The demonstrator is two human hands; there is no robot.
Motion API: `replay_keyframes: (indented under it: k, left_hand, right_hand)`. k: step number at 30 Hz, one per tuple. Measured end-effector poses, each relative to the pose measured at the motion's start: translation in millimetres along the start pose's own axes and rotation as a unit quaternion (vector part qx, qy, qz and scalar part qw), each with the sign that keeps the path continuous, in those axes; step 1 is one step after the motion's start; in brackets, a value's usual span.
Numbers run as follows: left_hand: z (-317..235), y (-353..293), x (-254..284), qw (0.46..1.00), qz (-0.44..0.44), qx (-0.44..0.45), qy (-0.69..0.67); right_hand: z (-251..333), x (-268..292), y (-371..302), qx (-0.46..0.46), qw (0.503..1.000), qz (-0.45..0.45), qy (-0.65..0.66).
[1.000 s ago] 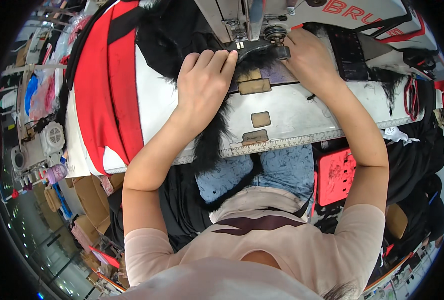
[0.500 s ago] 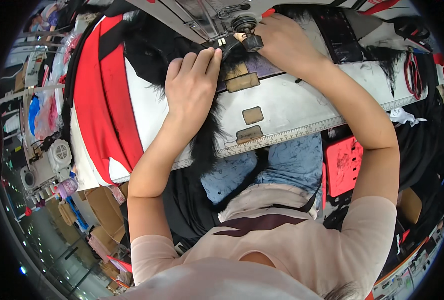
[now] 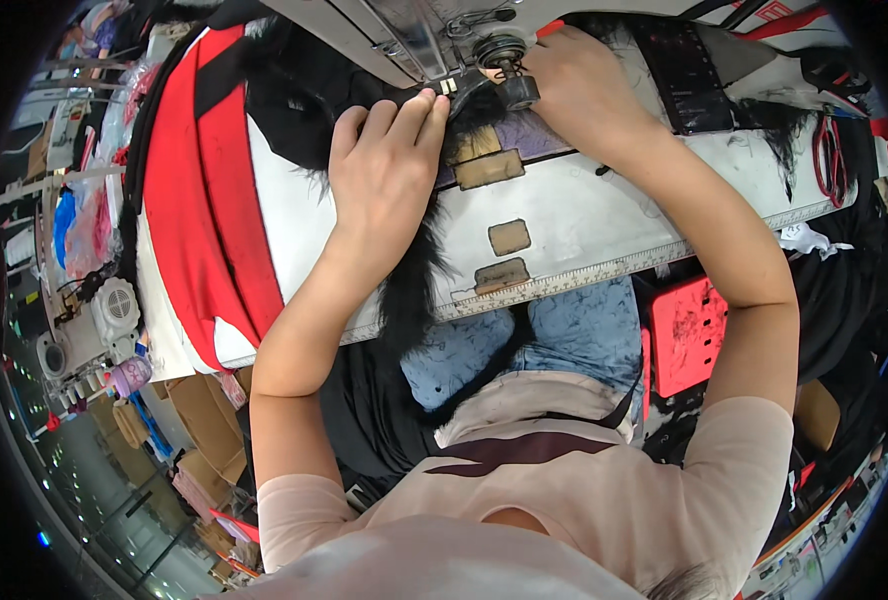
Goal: Sewing black faux fur trim onto a garment using an industrial sewing machine.
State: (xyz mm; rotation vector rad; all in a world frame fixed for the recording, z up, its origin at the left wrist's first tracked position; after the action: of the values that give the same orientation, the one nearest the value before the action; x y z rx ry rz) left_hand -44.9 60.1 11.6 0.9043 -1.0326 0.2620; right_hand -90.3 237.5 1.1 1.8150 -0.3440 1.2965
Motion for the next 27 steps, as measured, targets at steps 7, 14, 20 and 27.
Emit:
replay_keyframes:
  k: [7, 14, 20, 27]
  left_hand:
    - [3.2, 4.4, 1.5, 1.0, 0.03, 0.003, 0.002]
    - [2.4, 1.7, 3.6, 0.999, 0.001, -0.017, -0.035]
    - [5.9, -9.8, 4.5, 0.999, 0.015, 0.043, 0.012]
    - [6.9, -2.2, 12.1, 0.997, 0.061, 0.039, 0.022]
  right_hand:
    - [1.1, -2.1, 0.4, -0.021, 0.999, -0.029, 0.027]
    - [-6.2, -2.8, -1.0, -0.024, 0.999, 0.039, 0.016]
    - [4.4, 3.8, 15.4, -0.072, 0.973, 0.084, 0.202]
    - [6.2, -0.1, 9.9, 0.026, 0.993, -0.009, 0.115]
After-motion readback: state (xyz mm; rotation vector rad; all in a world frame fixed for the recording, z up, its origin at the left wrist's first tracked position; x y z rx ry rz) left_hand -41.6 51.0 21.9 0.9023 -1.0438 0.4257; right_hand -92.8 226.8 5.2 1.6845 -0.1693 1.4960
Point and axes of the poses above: each hand's wrist, its own y-axis towards the middle knuckle, its own x-axis out of the back of the hand, z = x × y, the point moved 4 cm from there along y, towards the middle knuckle, and after that the axes turned 3 degrees about -y, right-handed, at the moved point
